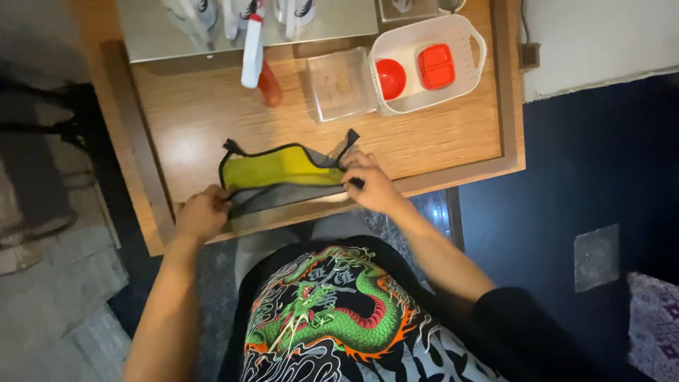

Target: The recorder uses a cleaning cloth to wipe down a wooden counter and a woven chair.

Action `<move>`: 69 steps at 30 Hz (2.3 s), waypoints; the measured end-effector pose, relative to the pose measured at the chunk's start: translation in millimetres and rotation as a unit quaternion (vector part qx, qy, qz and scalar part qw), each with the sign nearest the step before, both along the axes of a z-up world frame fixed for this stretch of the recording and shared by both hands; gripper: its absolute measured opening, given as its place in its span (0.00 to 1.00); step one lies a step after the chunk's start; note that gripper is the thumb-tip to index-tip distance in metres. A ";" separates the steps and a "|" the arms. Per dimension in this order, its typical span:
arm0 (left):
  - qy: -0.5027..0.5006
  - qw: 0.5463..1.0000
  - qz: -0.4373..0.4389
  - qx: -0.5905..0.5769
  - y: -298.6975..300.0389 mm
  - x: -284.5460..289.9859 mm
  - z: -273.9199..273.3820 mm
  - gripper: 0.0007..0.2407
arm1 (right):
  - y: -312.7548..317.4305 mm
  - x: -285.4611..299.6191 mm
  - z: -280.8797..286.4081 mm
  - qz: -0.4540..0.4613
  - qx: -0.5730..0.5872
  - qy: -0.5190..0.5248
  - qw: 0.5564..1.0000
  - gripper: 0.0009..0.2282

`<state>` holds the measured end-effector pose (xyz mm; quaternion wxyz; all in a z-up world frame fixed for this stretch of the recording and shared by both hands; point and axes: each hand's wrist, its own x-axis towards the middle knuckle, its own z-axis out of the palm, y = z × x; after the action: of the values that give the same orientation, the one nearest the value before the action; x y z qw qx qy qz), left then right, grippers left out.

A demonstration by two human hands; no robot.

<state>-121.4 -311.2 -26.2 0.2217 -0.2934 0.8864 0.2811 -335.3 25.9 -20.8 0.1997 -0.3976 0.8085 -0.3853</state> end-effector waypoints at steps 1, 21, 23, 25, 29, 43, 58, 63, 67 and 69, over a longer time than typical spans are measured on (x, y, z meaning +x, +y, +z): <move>0.000 1.000 -0.003 0.002 0.9 -6.0 -0.3 0.11 | -2.7 -0.4 5.1 -0.003 0.002 0.000 1.000 0.06; 0.203 0.977 0.067 -0.023 -9.7 -60.7 -70.9 0.10 | -22.5 -23.3 -4.0 -0.064 0.044 -0.013 0.997 0.05; 0.242 0.968 0.066 0.004 -14.0 -68.3 -39.0 0.12 | -25.1 -27.9 11.7 -0.075 0.046 -0.003 0.996 0.07; 0.274 0.959 0.066 0.037 -12.6 -68.8 -2.2 0.15 | -22.4 -28.2 28.9 -0.086 0.053 0.001 0.995 0.09; 0.278 0.955 0.060 0.084 -16.5 -63.2 64.1 0.18 | -24.2 -30.9 62.1 -0.069 -0.042 0.096 0.992 0.12; 0.161 0.971 -0.040 -0.173 38.8 55.7 -17.1 0.15 | 34.8 4.2 -27.5 -0.013 0.091 -0.019 0.996 0.18; 0.145 0.981 0.069 -0.109 46.7 105.1 -9.6 0.28 | -3.5 3.2 14.8 -0.057 0.290 -0.014 0.955 0.11; 0.152 0.982 0.044 -0.098 26.3 120.8 -2.4 0.28 | -40.6 27.7 15.2 -0.096 0.091 -0.076 0.988 0.19; 0.146 0.984 0.020 -0.103 -0.9 118.6 -24.3 0.26 | -56.2 25.6 48.6 -0.062 -0.026 -0.271 0.960 0.25; 0.147 0.985 0.012 -0.088 -7.4 117.1 -35.2 0.17 | -48.2 26.8 63.6 -0.096 -0.048 -0.156 0.982 0.24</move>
<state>-4.2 -318.6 -61.4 0.0594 -0.2781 0.9269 0.2449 -308.5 -22.3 42.8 0.2655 -0.2620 0.7824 -0.4987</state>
